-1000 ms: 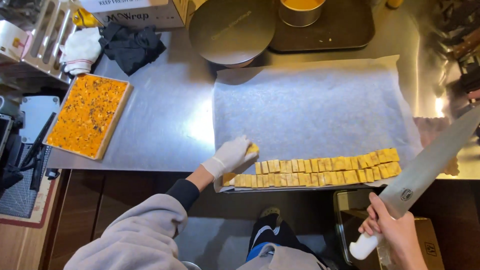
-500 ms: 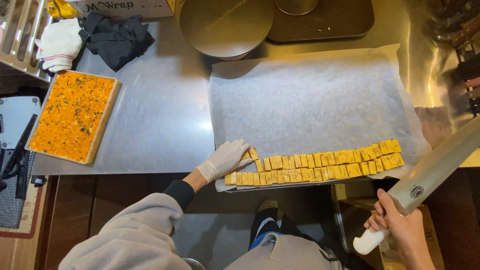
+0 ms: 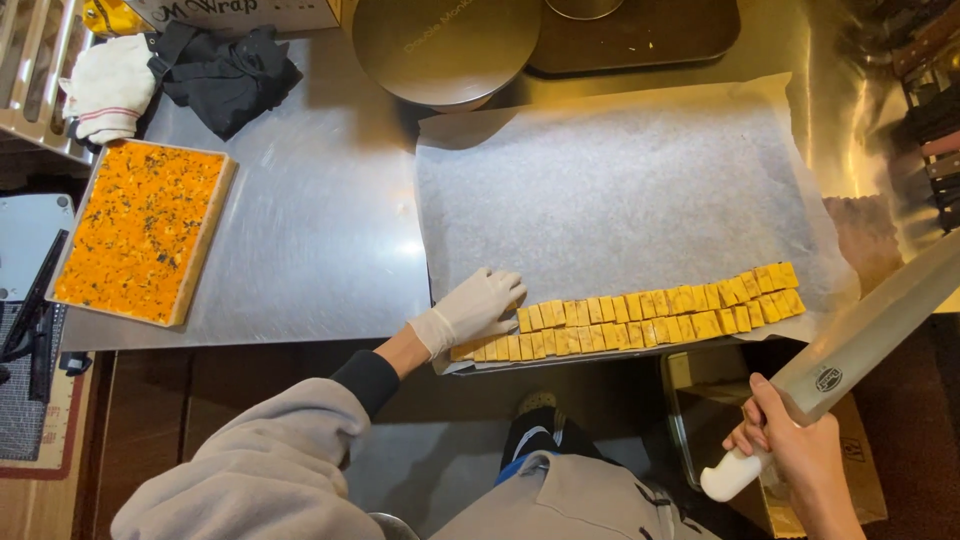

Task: Cutting long strips of yellow pastry into small rectangular pieces using a chef's knife on a parchment-lined surface.

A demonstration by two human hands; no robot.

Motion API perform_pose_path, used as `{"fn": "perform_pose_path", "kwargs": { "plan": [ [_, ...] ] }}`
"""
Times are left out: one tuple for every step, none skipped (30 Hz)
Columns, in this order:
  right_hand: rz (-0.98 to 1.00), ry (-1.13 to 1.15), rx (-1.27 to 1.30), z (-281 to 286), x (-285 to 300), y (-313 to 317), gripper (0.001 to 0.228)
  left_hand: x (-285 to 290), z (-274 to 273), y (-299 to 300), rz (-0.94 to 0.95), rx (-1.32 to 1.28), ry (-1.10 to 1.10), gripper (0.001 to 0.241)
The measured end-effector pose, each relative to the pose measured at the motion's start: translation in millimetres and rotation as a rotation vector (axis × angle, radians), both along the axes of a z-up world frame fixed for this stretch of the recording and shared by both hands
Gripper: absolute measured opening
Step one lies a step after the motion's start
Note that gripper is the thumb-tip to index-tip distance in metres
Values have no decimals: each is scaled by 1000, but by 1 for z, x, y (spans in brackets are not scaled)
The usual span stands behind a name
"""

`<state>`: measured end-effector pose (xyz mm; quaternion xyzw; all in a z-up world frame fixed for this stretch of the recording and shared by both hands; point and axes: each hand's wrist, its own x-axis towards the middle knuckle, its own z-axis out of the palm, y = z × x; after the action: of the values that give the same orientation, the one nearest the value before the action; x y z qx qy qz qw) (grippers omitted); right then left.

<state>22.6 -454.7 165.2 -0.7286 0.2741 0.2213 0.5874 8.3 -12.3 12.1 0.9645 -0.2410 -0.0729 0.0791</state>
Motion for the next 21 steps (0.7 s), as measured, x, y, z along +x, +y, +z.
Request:
{"fn": "perform_pose_path", "kwargs": {
  "plan": [
    [1, 11, -16, 2, 0, 2, 58, 2, -11, -2, -25, 52, -10, 35],
    [1, 22, -33, 5, 0, 4, 59, 4, -23, -4, -51, 104, -20, 32],
    [1, 20, -34, 3, -1, 2, 59, 3, -23, -3, -51, 103, -22, 32],
    [4, 19, -35, 2, -2, 1, 59, 3, -24, -3, -45, 107, -19, 37],
    [6, 19, -35, 0, -4, 0, 59, 1, -25, -1, -40, 113, -15, 43],
    [5, 19, -35, -1, -4, 0, 59, 1, -28, -1, -41, 113, -15, 43],
    [-8, 26, -33, -2, -5, 0, 59, 0, -31, -1, -32, 65, -8, 40],
    [-21, 33, -32, -3, -5, 0, 59, 0, -34, 0, -23, 17, -2, 37],
    [-22, 33, -33, 0, -7, 1, 59, -1, -33, 0, -24, 16, -1, 37],
    [-19, 40, -43, 3, -9, 3, 59, -2, -32, 1, 12, -41, 80, 33],
    [-16, 46, -53, 6, -9, 5, 58, -2, -30, 2, 48, -99, 159, 31],
    [-16, 45, -53, 5, -10, 4, 58, -5, -10, 1, 48, -99, 158, 31],
    [-17, 50, -43, 4, -10, 3, 58, -8, 11, 0, 169, -222, 179, 28],
    [-17, 55, -33, 3, -11, 2, 58, -11, 32, -1, 291, -345, 200, 27],
    [-17, 55, -32, 0, -11, 0, 58, -13, 37, -1, 292, -345, 200, 27],
    [-29, 66, -26, -3, -11, -1, 57, -15, 41, -1, 464, -382, 273, 31],
    [-43, 79, -19, -6, -12, -3, 57, -18, 46, -1, 634, -418, 348, 38],
    [-44, 80, -18, -6, -13, -1, 57, -19, 44, -2, 634, -416, 349, 38],
    [-39, 66, -18, -6, -13, 0, 57, -21, 42, -3, 655, -450, 434, 46],
    [-34, 53, -18, -6, -14, 1, 56, -23, 40, -5, 674, -485, 520, 55],
    [-31, 54, -19, -5, -14, 2, 56, -24, 40, -6, 677, -486, 521, 55]
  ]
}}
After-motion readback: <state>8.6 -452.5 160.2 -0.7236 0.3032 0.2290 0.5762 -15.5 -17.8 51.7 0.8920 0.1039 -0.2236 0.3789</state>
